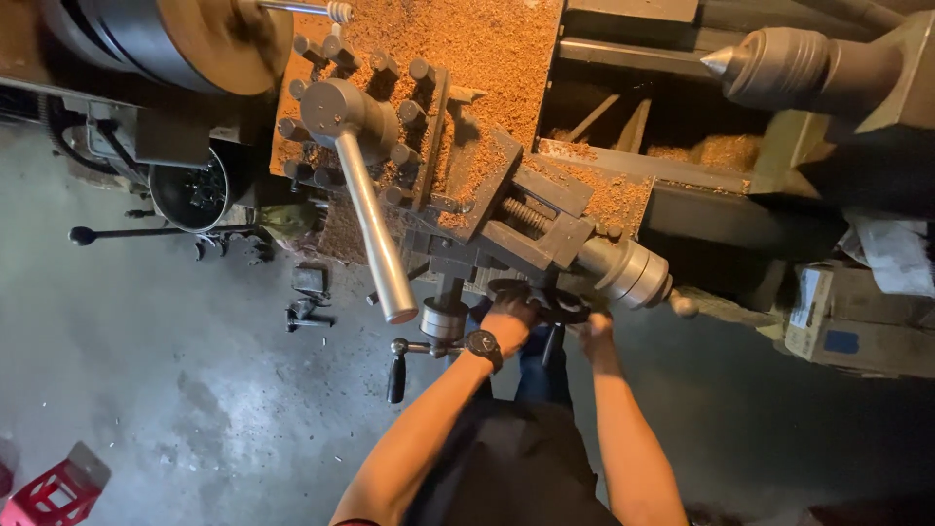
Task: The person works at a metal lathe, holding a small metal part against the rotating chuck to shape or finish it, then moves to the carriage and turns the handwheels to feed the cutting tool along the workpiece. The person repeatedly retrieves and repositions the small part during the work.
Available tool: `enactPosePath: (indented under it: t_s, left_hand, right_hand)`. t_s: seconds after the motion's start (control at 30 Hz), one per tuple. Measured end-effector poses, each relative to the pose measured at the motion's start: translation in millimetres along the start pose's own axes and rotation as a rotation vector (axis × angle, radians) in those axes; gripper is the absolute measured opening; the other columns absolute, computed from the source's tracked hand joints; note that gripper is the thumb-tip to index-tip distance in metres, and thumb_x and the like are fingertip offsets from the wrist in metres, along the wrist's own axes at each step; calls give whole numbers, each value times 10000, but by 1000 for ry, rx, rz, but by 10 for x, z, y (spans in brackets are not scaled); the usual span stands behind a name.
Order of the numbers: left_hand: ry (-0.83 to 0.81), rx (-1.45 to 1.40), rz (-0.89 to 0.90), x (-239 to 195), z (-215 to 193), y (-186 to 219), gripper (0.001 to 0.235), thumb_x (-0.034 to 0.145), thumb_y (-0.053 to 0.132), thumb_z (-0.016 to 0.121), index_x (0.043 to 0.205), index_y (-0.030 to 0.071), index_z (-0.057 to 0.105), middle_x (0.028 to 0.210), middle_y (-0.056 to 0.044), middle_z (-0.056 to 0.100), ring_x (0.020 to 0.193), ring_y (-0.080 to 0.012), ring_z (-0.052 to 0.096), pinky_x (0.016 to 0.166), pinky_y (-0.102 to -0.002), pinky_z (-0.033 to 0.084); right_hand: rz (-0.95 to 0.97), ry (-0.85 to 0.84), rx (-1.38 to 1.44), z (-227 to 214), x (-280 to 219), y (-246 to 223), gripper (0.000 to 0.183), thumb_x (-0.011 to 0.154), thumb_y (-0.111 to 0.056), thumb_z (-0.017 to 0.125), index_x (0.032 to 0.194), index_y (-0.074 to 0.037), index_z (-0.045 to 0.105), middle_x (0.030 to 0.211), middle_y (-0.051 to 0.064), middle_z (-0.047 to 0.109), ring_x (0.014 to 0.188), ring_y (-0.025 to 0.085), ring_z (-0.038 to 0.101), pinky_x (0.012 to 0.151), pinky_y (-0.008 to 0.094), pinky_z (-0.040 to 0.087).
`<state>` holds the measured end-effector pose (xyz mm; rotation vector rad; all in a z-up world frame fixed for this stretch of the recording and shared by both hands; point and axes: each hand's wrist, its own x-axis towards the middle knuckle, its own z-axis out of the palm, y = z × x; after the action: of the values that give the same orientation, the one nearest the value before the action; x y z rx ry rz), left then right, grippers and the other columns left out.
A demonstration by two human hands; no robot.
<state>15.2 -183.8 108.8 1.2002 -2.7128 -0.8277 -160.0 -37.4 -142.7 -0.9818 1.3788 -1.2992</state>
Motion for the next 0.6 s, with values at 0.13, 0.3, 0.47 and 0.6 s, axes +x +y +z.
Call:
enactPosePath:
  t_s: [0.13, 0.3, 0.47, 0.6]
  left_hand:
    - [5, 149, -67, 2, 246, 67, 183, 895, 168, 616, 1006, 47, 695, 1140, -251, 660, 1143, -426, 606, 1003, -509, 471]
    - [103, 286, -26, 24, 251, 206, 250, 826, 157, 612, 1018, 12, 683, 1142, -287, 651, 1115, -440, 601, 1022, -527, 448]
    - [29, 361, -26, 5, 275, 304, 296, 871, 144, 612, 1102, -30, 672, 1055, -264, 634, 1032, -435, 590, 1019, -607, 430]
    - [146, 322, 15, 19, 284, 375, 388, 796, 155, 608, 1133, -25, 671, 1090, -268, 638, 1045, -443, 588, 992, -603, 427]
  right_hand:
    - [744, 434, 525, 57, 126, -628, 447, 913, -339, 534, 1251, -60, 619, 1123, 131, 675, 931, 260, 696, 768, 435, 624]
    - [1038, 465, 100, 159, 3, -289, 541, 1081, -355, 585, 1088, 184, 631, 928, 319, 652, 809, 375, 564, 648, 512, 469]
    - [641, 470, 396, 461, 346, -1207, 291, 894, -202, 743, 1106, -4, 730, 1077, 61, 713, 885, 144, 653, 723, 298, 533]
    - [778, 475, 558, 393, 291, -1161, 240, 892, -116, 671, 1080, 13, 747, 1042, 104, 747, 834, 186, 680, 718, 318, 547]
